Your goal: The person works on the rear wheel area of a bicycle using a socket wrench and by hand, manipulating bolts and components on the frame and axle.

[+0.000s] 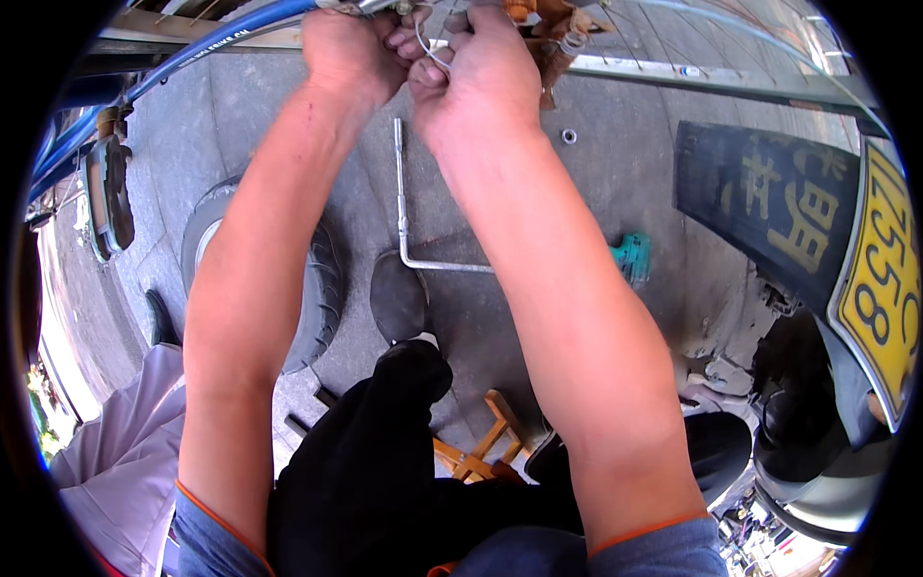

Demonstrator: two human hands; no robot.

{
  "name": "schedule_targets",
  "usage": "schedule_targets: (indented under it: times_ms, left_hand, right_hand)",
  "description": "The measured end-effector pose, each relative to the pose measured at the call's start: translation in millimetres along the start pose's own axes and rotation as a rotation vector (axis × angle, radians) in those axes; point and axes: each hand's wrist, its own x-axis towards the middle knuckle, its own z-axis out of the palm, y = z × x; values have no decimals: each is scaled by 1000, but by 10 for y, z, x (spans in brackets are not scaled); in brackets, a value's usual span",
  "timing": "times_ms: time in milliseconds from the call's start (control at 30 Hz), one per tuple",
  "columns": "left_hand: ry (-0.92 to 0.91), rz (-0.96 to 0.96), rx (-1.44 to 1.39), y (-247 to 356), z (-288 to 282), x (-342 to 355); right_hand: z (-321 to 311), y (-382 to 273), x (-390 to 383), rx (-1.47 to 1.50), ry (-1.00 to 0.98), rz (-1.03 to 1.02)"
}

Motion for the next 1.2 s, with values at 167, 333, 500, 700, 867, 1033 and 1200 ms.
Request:
schedule_targets:
  times_ms: [167, 333, 500, 700, 867, 1033, 1200]
  left_hand:
    - [80, 107, 74, -49, 155, -41]
    - [-21, 143, 119, -2, 81, -76]
    - [-40, 107, 65, -98, 24, 107]
    - [-139, 57, 47, -85, 32, 96]
    - [-123, 37, 3, -55, -177, 154]
    - [-126, 62, 12, -124, -111, 108]
    - [-260, 100, 53, -60, -220, 151]
  right_hand:
    - [-179, 40, 91, 128, 63, 28]
    - [-275, 142, -200, 87, 175, 69]
    - [-1307, 1015, -742, -1383, 12, -190]
    - [-1781, 1815, -1059, -2359, -282, 85]
    - [-1399, 1610, -957, -2244, -349, 323]
    - [-1059, 1384, -996, -2131, -197, 137]
    - [-856, 1104, -1346, -1819, -183, -86]
